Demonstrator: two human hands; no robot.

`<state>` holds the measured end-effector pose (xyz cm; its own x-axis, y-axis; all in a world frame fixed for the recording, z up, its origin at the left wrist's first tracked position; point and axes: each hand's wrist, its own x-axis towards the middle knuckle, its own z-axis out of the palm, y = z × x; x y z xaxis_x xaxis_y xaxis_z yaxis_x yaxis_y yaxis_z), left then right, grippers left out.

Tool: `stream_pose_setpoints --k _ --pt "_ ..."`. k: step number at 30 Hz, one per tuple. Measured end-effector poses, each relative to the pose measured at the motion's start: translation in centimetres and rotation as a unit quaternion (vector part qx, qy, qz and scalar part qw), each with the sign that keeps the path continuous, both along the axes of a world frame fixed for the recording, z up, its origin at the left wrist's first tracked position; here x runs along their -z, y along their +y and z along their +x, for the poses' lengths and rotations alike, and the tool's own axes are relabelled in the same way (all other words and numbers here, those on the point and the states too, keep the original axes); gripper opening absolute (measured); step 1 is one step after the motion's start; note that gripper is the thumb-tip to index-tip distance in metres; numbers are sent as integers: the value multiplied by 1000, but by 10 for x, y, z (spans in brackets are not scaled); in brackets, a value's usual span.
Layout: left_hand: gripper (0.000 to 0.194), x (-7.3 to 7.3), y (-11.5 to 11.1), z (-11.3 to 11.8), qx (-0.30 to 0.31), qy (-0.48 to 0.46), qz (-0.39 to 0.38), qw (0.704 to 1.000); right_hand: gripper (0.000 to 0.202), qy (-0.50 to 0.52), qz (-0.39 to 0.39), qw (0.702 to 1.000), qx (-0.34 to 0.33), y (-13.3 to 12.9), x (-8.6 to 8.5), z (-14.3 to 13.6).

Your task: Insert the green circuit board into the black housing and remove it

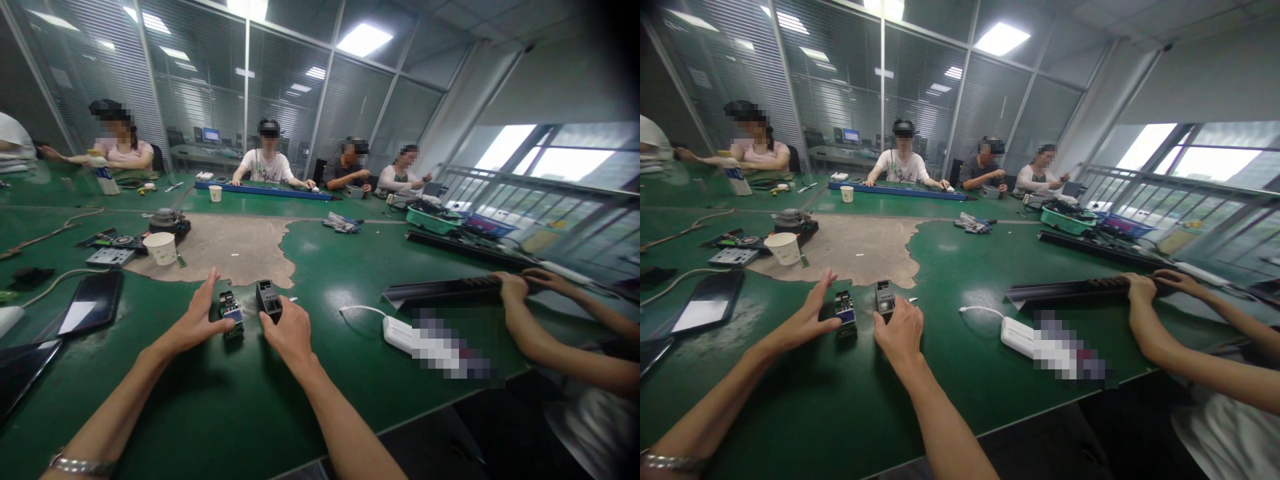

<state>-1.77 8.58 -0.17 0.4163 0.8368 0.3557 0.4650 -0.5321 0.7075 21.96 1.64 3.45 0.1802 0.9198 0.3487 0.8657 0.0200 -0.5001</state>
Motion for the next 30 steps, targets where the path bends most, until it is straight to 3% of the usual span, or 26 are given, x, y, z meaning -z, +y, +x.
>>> stream_pose_setpoints --k 3,5,11,20,27,30 --pt "92 0 9 -1 -32 -138 -8 990 34 68 56 995 -43 -1 -7 -6" --pt "92 1 15 -2 -65 -209 -17 976 34 103 71 989 -83 -2 -12 -13" --pt "87 10 23 -3 -139 -298 -42 944 32 62 48 990 -119 -1 -22 -39" --pt "83 5 16 2 -137 -297 -42 944 37 -49 30 993 -102 -2 -17 -63" --pt "76 6 15 2 -173 -278 -46 944 49 -60 -1 990 -124 -6 5 -63" --pt "76 4 14 3 -185 -273 -46 943 63 -42 12 991 -124 -7 7 -61"
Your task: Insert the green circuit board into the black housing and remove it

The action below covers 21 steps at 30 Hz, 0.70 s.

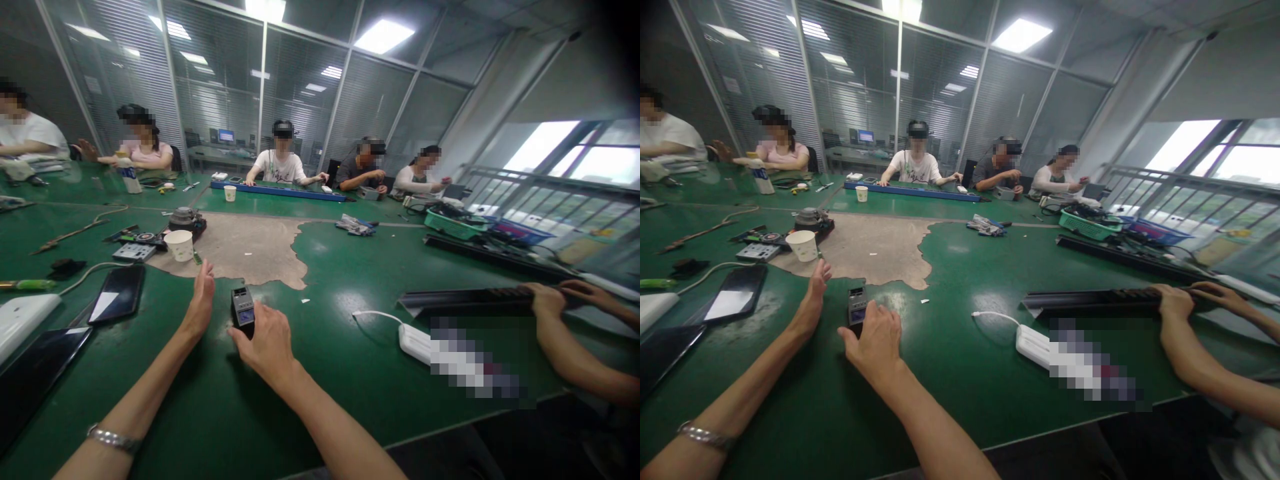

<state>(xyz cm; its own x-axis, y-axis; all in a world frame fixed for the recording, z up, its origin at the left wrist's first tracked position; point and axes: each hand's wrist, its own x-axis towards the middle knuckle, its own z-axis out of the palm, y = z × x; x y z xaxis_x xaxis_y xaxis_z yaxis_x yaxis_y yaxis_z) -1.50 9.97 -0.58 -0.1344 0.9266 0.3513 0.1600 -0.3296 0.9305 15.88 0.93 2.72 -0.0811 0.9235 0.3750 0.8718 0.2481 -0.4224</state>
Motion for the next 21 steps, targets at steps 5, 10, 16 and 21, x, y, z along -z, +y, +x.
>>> stream_pose_setpoints --k 5,10,16,21 --pt "75 -1 -1 1 3 -12 -4 1000 74 31 13 999 13 -1 -2 4" --pt "76 0 -1 2 10 8 -6 1000 52 22 -13 1000 17 -1 -1 5" --pt "78 0 -2 4 8 13 -3 1000 27 50 8 999 6 0 -5 3" --pt "78 -4 -4 4 19 22 -13 999 28 95 33 995 14 3 -21 12"
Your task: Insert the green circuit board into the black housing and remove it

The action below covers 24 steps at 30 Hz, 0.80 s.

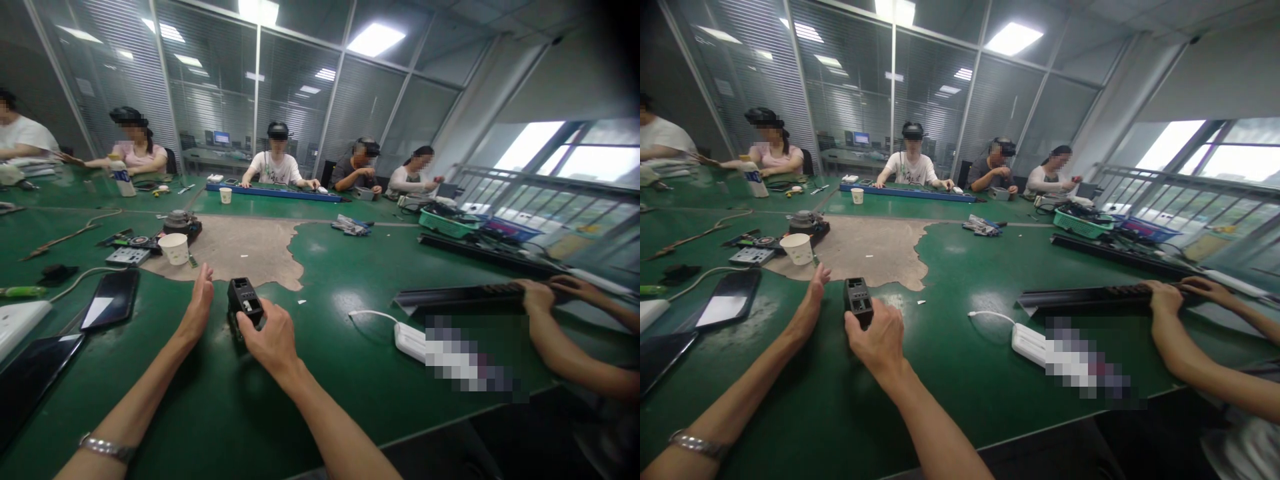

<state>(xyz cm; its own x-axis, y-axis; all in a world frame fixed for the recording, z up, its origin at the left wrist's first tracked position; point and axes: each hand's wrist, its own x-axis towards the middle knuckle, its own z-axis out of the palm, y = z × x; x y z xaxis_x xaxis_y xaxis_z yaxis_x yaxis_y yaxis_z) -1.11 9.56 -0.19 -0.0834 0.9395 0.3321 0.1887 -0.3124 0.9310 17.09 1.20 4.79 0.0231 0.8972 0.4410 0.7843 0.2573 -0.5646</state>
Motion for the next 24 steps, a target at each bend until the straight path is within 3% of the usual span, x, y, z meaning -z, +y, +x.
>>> stream_pose_setpoints --k 6,11,19,24 --pt "75 -3 -3 0 15 3 -2 1000 31 9 -12 1000 19 9 -10 29" --pt "76 -5 -5 0 24 9 -24 999 28 -33 -38 997 61 9 6 46" --pt "72 -7 -6 1 22 14 -27 999 28 -75 -32 994 75 7 21 48" --pt "73 -6 -6 2 23 6 -20 1000 49 -82 -26 994 70 5 28 49"
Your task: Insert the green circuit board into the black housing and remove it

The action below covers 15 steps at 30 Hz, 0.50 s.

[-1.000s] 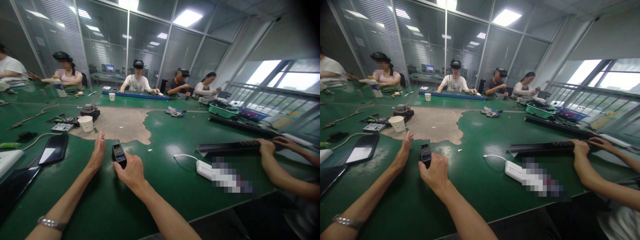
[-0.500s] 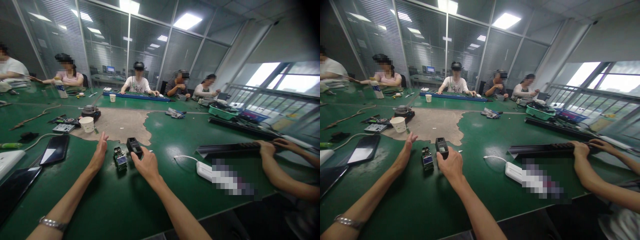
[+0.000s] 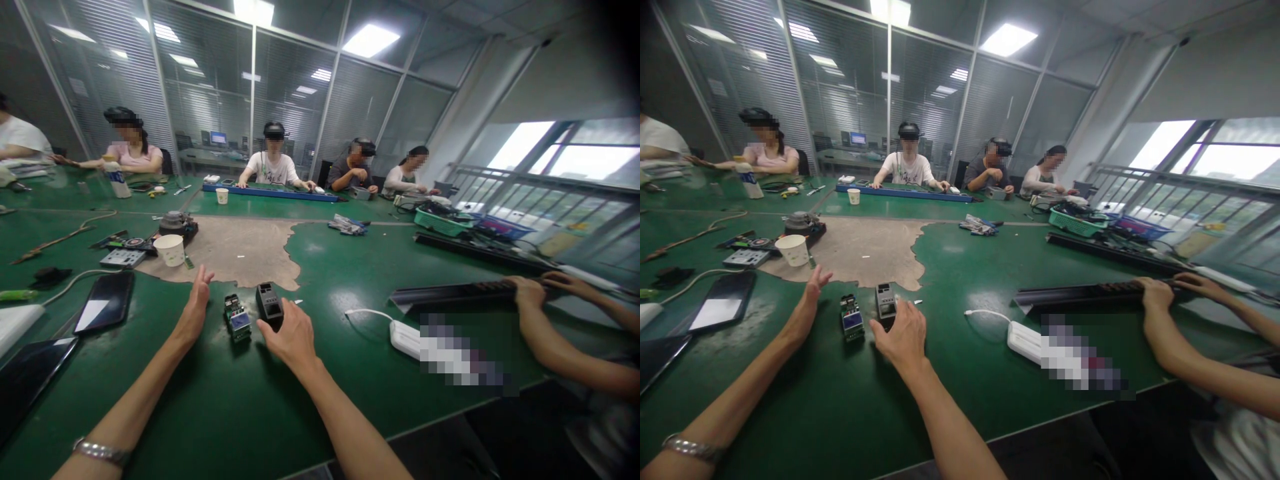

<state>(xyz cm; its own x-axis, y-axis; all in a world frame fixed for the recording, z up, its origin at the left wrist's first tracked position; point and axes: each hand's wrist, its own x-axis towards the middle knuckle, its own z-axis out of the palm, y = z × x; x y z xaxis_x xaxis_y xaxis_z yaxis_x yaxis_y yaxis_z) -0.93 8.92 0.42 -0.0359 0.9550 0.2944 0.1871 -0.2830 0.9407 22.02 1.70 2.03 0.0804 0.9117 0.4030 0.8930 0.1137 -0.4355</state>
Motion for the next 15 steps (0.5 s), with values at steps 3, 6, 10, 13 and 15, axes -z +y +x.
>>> stream_pose_setpoints --k 3,6,10,13,15 --pt "73 3 2 -1 0 0 8 1000 61 15 0 1000 3 -1 0 0" --pt "74 7 5 -2 -7 -2 13 1000 55 19 -1 1000 -5 -1 -2 -1" --pt "73 11 8 -4 -18 -11 11 1000 34 27 -2 999 -16 -1 -4 -1" --pt "73 11 9 -4 -20 -20 11 1000 24 54 5 998 -25 -1 -10 0" --pt "73 10 8 -4 -21 -26 11 999 23 83 13 995 -45 -2 -17 -2"
